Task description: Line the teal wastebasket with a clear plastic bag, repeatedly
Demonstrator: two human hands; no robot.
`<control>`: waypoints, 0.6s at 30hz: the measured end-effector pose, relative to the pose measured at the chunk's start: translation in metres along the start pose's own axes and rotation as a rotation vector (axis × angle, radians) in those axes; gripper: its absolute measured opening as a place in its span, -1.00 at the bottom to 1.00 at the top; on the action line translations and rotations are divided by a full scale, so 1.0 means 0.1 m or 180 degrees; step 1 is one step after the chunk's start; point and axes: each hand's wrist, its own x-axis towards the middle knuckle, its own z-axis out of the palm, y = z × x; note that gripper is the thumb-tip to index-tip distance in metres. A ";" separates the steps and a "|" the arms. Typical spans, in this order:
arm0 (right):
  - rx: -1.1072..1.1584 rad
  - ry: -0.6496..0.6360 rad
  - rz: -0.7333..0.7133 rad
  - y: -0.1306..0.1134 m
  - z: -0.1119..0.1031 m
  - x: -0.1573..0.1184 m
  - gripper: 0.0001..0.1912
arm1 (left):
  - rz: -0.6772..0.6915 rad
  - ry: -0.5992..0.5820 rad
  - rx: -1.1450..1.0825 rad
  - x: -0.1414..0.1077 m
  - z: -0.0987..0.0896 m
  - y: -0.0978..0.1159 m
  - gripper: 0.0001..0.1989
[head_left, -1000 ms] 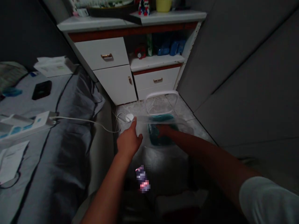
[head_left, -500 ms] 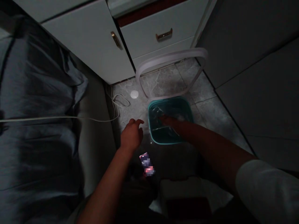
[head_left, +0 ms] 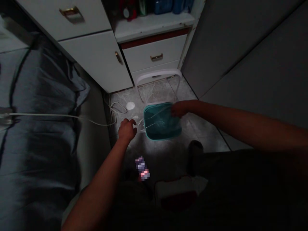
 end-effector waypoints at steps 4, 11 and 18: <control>-0.1062 -0.0284 0.0393 0.12 -0.25 -0.73 -0.73 | -0.0072 0.0552 -0.0027 -0.08 -0.04 0.03 -0.58; -0.0962 0.0571 0.0181 -0.34 0.07 -1.32 -0.62 | 0.0527 0.1222 0.0038 -0.38 -0.26 0.35 -0.66; -0.0302 -0.0038 0.0042 -0.42 0.46 -1.17 -0.40 | 0.1228 -0.0152 0.0285 -0.30 -0.10 0.36 -0.53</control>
